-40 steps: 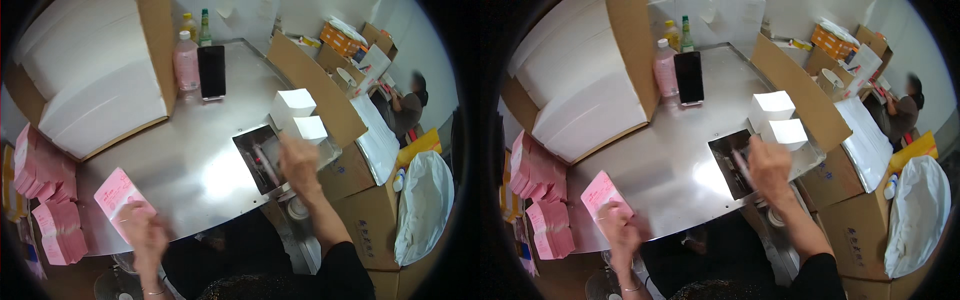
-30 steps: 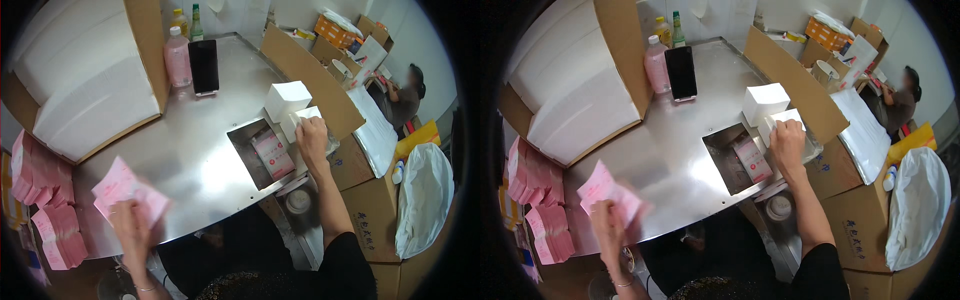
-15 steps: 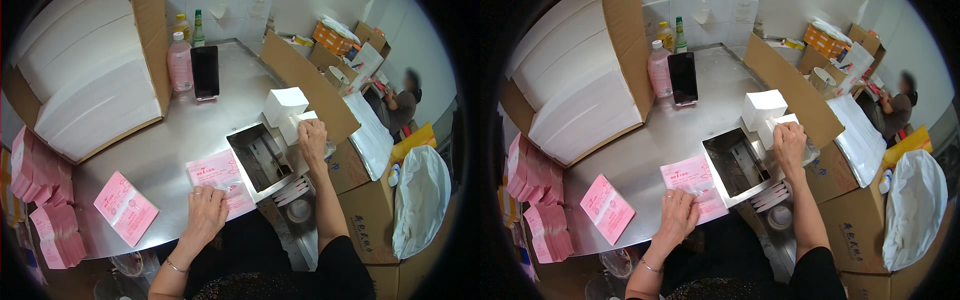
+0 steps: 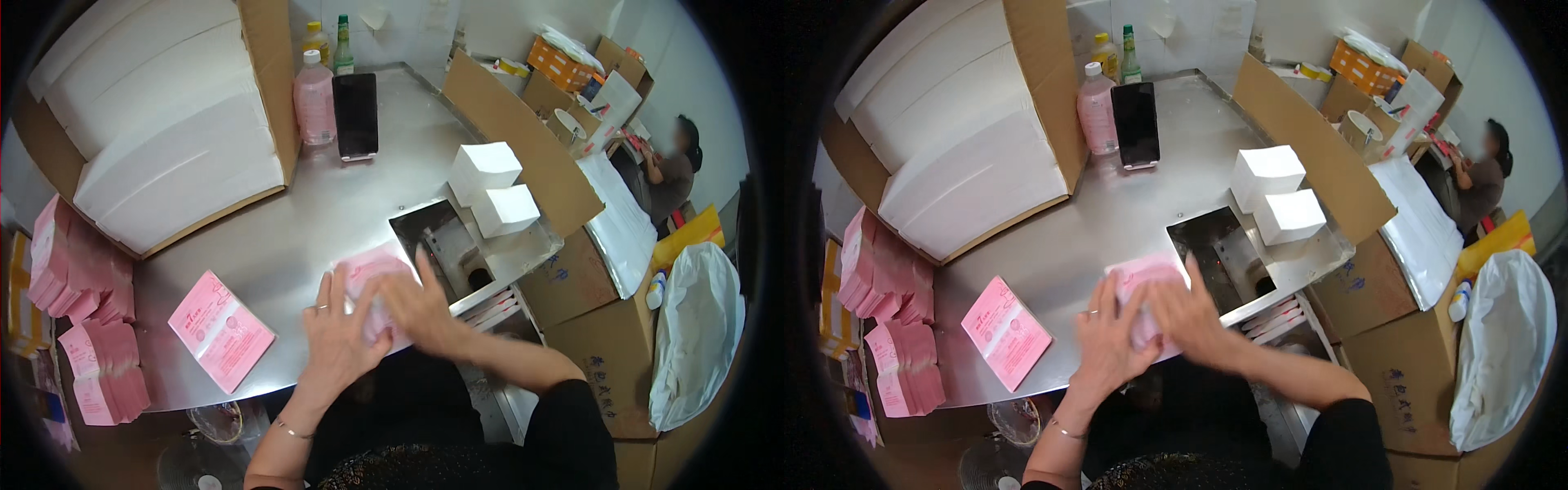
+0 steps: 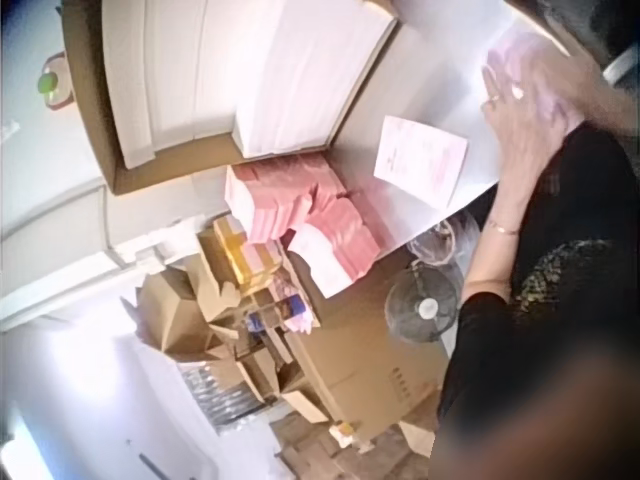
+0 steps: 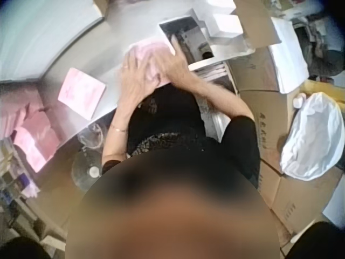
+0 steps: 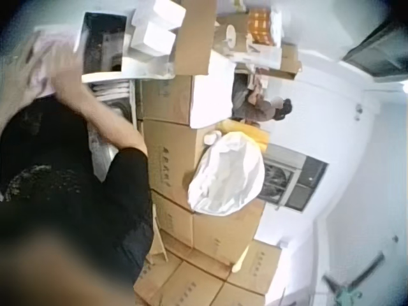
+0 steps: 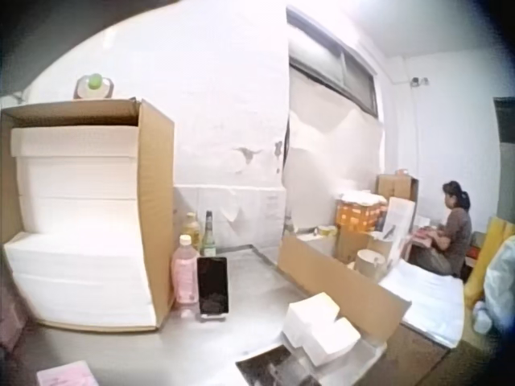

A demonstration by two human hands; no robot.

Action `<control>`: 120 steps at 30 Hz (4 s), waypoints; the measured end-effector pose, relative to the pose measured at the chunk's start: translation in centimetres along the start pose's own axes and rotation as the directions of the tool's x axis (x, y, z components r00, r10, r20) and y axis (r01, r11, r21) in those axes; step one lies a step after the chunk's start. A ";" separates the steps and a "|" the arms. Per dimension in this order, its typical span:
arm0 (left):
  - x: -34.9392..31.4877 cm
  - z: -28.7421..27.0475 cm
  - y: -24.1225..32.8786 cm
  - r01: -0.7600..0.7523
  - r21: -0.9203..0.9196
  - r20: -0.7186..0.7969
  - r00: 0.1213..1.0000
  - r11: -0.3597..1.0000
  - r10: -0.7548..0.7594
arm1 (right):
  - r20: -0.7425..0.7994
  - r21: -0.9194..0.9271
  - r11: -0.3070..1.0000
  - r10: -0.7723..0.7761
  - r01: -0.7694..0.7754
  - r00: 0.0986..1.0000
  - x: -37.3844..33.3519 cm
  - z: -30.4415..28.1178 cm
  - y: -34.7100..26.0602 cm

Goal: The person is folding, checking, and packing bundles of wallet tissue packs into cardboard boxes.

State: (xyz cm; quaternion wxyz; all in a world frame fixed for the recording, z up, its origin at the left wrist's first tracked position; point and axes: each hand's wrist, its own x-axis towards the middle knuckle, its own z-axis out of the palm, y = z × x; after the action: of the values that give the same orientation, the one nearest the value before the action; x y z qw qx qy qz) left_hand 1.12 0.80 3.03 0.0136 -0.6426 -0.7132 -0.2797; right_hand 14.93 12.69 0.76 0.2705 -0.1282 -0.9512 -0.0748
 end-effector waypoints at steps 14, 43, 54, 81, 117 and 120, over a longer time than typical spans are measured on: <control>0.4 0.6 1.1 0.049 0.213 0.059 0.996 0.976 -0.062 | -0.185 -0.275 0.728 0.601 -0.628 0.778 -2.3 -4.6 13.3; 1.4 -0.6 -1.4 -0.088 -0.058 0.053 0.994 0.994 0.091 | -0.017 0.188 0.980 -0.067 0.069 0.998 -1.7 -1.2 -2.1; -3.8 -4.2 -1.4 -0.122 -0.151 0.074 0.988 0.981 0.135 | 0.557 -0.169 0.805 0.554 -0.569 0.618 -2.0 2.4 9.1; -1.4 -0.6 -2.1 -0.090 -0.110 0.028 0.995 0.990 0.093 | -0.189 -0.113 0.737 0.643 -0.667 0.742 -3.9 -4.8 15.4; 0.4 0.9 0.9 -0.134 0.222 0.091 0.989 0.966 0.116 | -0.348 -0.160 0.802 0.500 -0.575 0.793 -4.5 -3.5 14.1; -0.4 1.7 -0.7 -0.091 -0.111 0.055 0.994 0.990 0.098 | -0.253 0.048 0.952 0.305 -0.303 0.918 -3.3 -2.4 7.8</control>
State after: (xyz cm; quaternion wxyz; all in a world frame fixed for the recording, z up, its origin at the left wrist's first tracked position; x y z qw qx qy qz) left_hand 1.11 1.16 1.14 -0.0296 -0.6837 -0.6657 -0.2974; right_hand 21.02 18.95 1.55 0.4004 -0.2625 -0.8768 -0.0439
